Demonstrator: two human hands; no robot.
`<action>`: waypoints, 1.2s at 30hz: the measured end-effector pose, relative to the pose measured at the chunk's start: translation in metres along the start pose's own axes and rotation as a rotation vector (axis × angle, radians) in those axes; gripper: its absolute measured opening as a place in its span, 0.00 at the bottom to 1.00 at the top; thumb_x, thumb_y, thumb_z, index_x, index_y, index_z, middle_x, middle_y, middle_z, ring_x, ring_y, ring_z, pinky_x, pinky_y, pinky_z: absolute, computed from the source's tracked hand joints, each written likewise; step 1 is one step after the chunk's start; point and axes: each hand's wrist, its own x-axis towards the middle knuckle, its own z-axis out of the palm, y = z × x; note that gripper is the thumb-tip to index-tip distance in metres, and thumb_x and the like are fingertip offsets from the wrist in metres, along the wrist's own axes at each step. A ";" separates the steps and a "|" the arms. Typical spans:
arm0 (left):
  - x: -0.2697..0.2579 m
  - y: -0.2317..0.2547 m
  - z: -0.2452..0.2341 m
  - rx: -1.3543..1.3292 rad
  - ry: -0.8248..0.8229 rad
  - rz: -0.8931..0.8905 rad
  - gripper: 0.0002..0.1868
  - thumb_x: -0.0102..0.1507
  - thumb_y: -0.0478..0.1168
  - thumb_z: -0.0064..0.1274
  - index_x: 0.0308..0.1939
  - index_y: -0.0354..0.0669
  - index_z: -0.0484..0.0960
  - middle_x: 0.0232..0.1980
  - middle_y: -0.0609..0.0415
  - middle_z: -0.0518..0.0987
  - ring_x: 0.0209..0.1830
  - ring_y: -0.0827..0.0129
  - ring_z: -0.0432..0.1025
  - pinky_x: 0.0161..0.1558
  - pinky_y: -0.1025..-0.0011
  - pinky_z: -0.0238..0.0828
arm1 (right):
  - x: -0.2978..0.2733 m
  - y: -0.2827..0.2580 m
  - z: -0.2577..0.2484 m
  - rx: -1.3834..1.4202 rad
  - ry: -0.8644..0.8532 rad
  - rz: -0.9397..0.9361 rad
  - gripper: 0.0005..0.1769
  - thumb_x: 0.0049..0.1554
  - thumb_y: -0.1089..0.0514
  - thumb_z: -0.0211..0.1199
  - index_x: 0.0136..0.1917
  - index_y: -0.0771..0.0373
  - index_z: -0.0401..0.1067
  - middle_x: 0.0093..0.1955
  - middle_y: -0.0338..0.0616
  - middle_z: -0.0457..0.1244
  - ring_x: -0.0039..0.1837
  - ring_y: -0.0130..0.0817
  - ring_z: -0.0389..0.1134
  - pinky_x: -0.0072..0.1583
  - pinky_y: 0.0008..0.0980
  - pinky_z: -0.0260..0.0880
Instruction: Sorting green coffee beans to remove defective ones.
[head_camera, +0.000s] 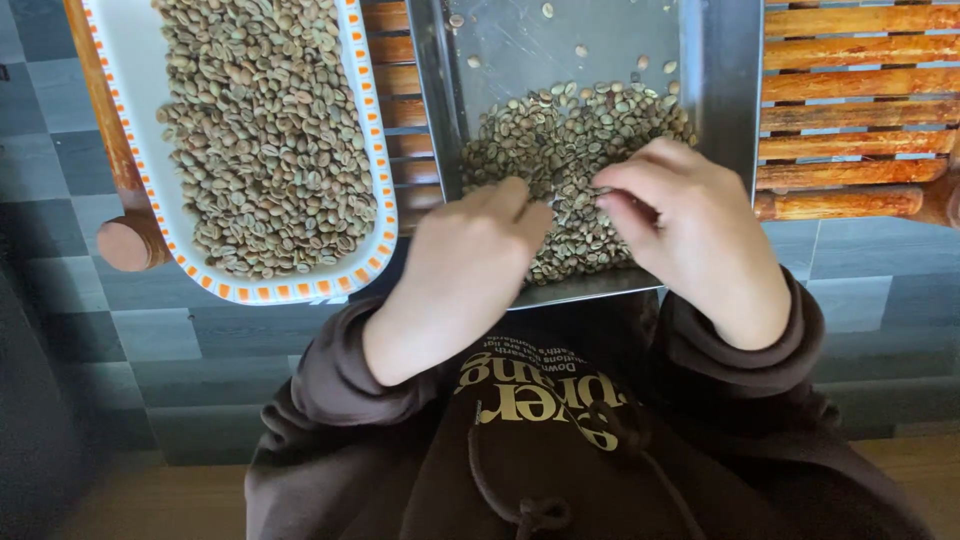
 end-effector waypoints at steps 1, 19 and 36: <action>0.001 0.002 0.007 -0.001 0.001 0.000 0.03 0.57 0.30 0.54 0.32 0.38 0.75 0.33 0.51 0.71 0.23 0.66 0.66 0.24 0.68 0.63 | -0.002 0.000 -0.002 -0.001 -0.001 0.000 0.09 0.54 0.71 0.69 0.49 0.70 0.78 0.46 0.48 0.66 0.36 0.37 0.64 0.41 0.32 0.65; 0.002 0.007 -0.011 0.264 0.023 -0.112 0.04 0.57 0.34 0.53 0.34 0.44 0.74 0.34 0.54 0.71 0.24 0.65 0.67 0.27 0.67 0.66 | -0.005 -0.011 -0.001 0.108 -0.168 -0.071 0.07 0.52 0.71 0.65 0.46 0.68 0.76 0.47 0.43 0.64 0.32 0.32 0.63 0.38 0.29 0.66; 0.002 0.007 0.016 0.021 -0.013 -0.001 0.04 0.56 0.32 0.54 0.34 0.38 0.77 0.36 0.49 0.74 0.29 0.60 0.70 0.30 0.67 0.68 | -0.004 0.014 0.032 -0.122 -0.165 -0.194 0.02 0.57 0.71 0.62 0.45 0.70 0.72 0.46 0.50 0.64 0.41 0.34 0.65 0.47 0.24 0.74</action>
